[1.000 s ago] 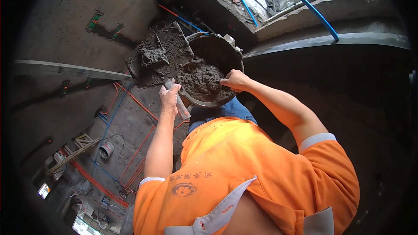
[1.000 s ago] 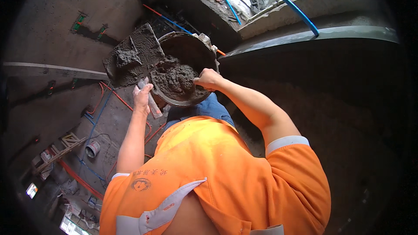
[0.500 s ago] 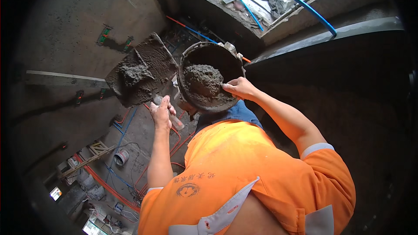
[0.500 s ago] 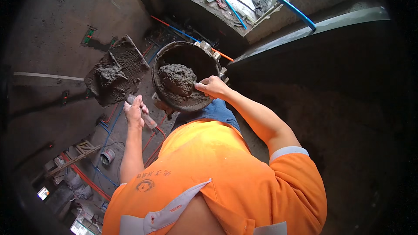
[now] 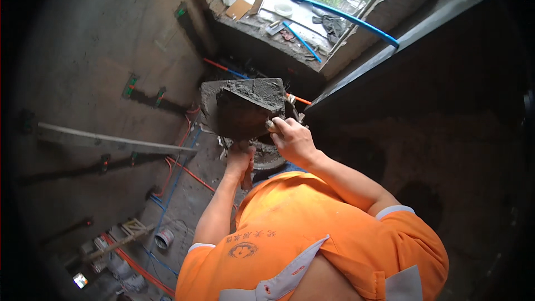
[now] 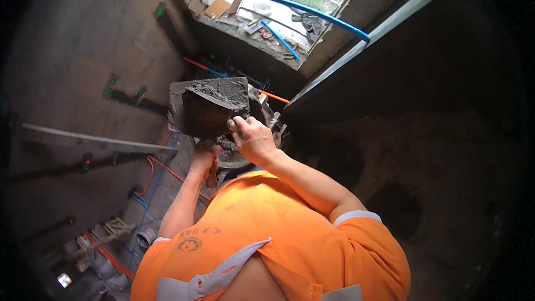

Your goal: The recorder is applying mortar to an overhead concrete surface using a trowel and a hawk board.

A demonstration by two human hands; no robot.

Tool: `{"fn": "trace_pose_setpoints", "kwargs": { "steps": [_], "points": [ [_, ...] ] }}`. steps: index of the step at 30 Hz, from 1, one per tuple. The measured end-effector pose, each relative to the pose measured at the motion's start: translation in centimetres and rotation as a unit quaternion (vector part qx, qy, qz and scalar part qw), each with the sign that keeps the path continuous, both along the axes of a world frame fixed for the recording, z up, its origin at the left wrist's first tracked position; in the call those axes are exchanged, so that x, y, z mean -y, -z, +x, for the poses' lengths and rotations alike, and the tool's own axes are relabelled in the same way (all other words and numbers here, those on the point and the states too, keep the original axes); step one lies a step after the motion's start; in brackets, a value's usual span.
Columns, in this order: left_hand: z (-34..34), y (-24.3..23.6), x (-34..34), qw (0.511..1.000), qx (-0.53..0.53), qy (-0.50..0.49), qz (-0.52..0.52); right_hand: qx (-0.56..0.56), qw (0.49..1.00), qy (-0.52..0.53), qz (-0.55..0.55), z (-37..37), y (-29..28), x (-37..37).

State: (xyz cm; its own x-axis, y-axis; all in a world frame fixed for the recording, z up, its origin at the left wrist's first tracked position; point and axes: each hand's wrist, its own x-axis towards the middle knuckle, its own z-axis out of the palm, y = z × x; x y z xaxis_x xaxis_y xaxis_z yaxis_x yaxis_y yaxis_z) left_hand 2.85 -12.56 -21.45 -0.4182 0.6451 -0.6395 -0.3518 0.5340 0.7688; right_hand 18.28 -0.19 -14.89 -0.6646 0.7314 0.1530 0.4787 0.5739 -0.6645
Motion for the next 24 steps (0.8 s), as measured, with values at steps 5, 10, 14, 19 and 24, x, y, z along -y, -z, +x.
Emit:
{"fn": "trace_pose_setpoints", "kwargs": {
  "steps": [5, 10, 14, 19, 24],
  "points": [
    [1.7, -2.5, -2.9, 0.999, 0.035, 0.017, 0.022, -0.051, 0.991, 0.08, 0.089, 4.3, -6.6, -2.6],
    [3.1, -5.3, -5.7, 0.995, 0.046, 0.078, 0.045, 0.183, 0.972, 0.137, 0.054, 6.9, -9.3, -2.3],
    [4.0, -8.8, -6.7, 0.992, 0.062, 0.093, 0.059, 0.138, 0.978, 0.157, -0.017, 5.8, -12.7, 0.9],
    [4.2, -13.5, -6.3, 0.985, 0.065, 0.134, 0.089, -0.171, 0.955, 0.242, -0.01, 8.1, -16.5, 3.9],
    [4.6, -17.6, -4.9, 0.972, 0.021, 0.213, 0.101, -0.427, 0.589, 0.154, -0.669, 7.2, -17.0, 7.9]
  ]
}}
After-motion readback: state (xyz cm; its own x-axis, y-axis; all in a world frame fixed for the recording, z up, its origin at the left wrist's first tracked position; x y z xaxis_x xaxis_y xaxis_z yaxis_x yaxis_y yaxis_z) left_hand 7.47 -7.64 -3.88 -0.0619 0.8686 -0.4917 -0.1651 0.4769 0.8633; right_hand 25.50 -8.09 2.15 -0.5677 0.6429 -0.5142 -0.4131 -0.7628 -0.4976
